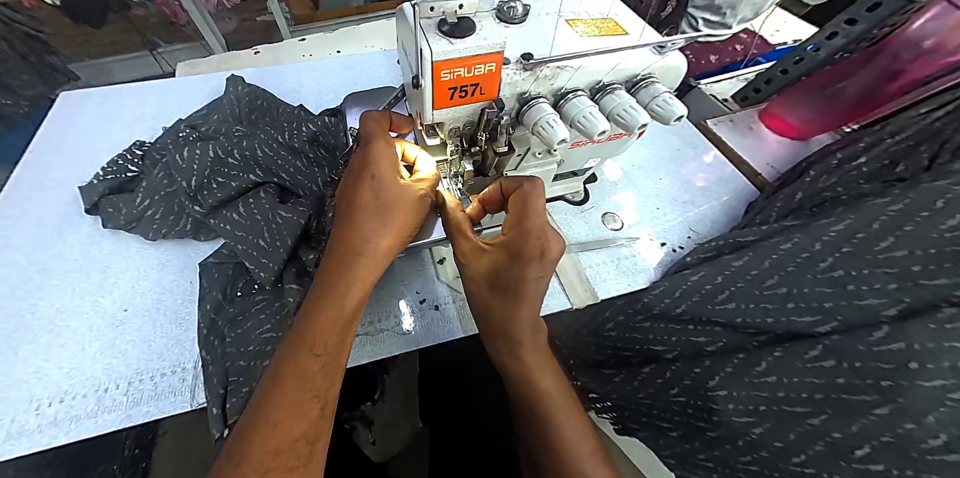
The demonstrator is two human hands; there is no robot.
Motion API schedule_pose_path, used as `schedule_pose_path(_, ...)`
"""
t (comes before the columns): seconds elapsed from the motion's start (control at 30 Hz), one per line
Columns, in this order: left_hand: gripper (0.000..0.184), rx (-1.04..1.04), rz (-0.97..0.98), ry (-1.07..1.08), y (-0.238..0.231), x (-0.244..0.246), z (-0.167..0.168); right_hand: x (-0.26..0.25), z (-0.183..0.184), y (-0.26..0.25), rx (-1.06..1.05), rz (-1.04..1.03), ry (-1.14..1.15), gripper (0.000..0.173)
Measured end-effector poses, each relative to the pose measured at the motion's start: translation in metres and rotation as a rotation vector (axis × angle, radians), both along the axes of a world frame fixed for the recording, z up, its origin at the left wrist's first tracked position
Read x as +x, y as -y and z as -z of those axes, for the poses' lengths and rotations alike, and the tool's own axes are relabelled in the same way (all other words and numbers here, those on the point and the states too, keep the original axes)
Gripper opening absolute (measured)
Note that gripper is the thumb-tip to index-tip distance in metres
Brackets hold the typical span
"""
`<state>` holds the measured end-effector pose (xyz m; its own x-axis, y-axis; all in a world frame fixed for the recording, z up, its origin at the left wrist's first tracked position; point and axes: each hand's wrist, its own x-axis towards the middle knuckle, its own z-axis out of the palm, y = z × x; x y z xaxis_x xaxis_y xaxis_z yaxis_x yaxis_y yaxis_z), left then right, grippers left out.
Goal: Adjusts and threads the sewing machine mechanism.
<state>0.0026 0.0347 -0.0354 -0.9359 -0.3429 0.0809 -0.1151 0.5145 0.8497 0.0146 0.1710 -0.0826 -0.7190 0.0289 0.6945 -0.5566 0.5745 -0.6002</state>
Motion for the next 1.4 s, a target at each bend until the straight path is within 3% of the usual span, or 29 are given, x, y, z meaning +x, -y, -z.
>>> schedule_pose_path(0.1,0.047,0.149,-0.042,-0.100,-0.002,0.003,0.001,0.000,0.000,0.000,-0.006,0.001,-0.004,0.029)
schedule_pose_path(0.47,0.028,0.388,-0.017,-0.673,0.002,0.025,0.016,0.001,-0.002,-0.012,0.131,0.056,-0.110,0.025)
schedule_pose_path(0.67,0.019,0.851,0.064,-0.664,0.007,0.029,0.002,-0.006,-0.006,-0.030,0.322,0.115,-0.226,0.016)
schedule_pose_path(0.73,0.018,0.908,0.036,-0.623,0.008,0.032,0.000,-0.009,-0.006,-0.036,0.386,0.135,-0.258,0.013)
schedule_pose_path(1.1,0.022,0.379,-0.044,-0.599,0.043,0.059,0.007,-0.015,-0.025,-0.021,0.359,0.020,-0.468,0.005)
schedule_pose_path(1.4,0.022,0.436,-0.201,-0.543,0.085,0.113,0.038,-0.025,-0.009,-0.012,0.404,0.028,-0.435,0.006)
